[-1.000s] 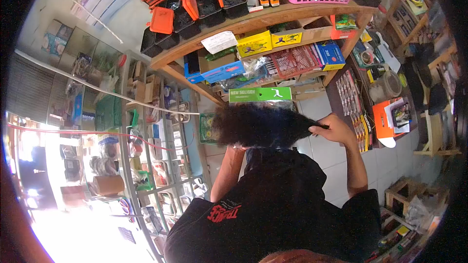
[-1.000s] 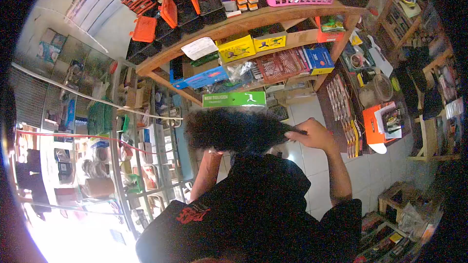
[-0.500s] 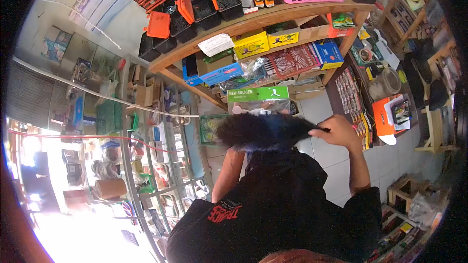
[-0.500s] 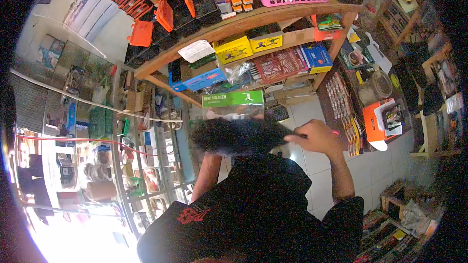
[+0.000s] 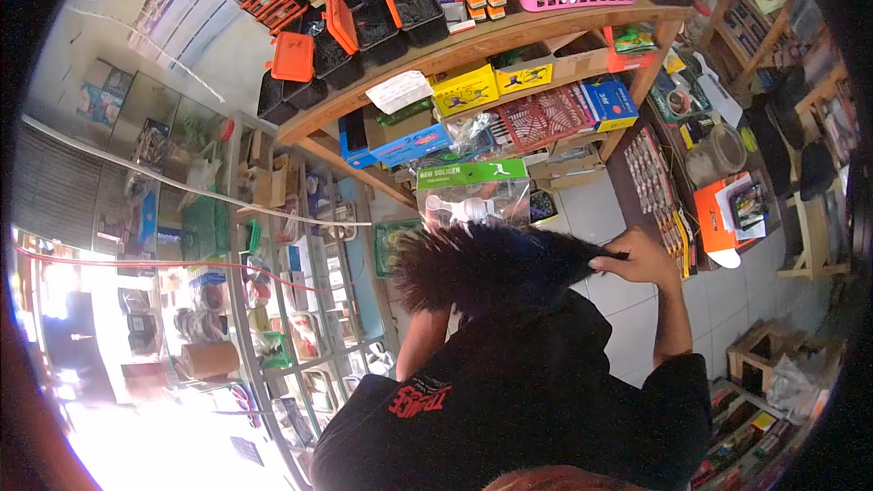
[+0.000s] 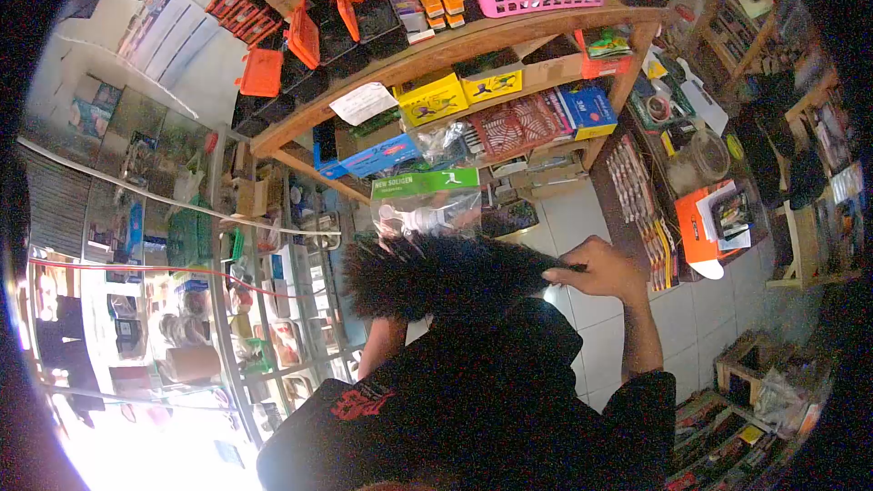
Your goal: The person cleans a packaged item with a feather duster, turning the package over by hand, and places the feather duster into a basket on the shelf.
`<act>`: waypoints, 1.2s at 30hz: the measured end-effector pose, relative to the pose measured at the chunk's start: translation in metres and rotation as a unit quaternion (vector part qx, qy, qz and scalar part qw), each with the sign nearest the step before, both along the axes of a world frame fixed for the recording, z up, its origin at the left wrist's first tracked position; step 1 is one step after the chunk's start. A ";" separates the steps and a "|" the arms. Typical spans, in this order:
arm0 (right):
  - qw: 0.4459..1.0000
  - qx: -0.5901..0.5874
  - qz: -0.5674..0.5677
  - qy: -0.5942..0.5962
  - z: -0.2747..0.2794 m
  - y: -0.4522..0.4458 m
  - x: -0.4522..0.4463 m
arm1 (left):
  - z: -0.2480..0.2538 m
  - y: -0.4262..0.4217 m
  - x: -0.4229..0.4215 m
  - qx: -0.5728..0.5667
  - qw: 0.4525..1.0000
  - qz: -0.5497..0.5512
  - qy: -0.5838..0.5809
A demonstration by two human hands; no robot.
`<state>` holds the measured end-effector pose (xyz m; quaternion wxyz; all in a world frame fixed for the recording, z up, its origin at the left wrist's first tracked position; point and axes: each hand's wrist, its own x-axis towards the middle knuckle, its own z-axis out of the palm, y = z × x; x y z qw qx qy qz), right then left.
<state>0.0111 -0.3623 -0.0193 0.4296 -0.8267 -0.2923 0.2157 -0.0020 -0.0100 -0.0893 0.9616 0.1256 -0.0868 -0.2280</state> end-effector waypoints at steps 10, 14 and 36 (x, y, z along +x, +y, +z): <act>0.995 -0.028 -0.066 -0.063 -0.023 0.005 0.015 | 0.031 -0.013 0.004 0.009 0.998 -0.047 0.040; 0.991 -0.062 -0.072 -0.096 -0.017 0.010 0.015 | 0.032 -0.018 0.002 0.000 0.996 -0.064 0.065; 0.989 -0.088 -0.021 -0.113 -0.013 0.024 -0.002 | 0.004 -0.007 -0.013 0.353 0.900 0.253 0.021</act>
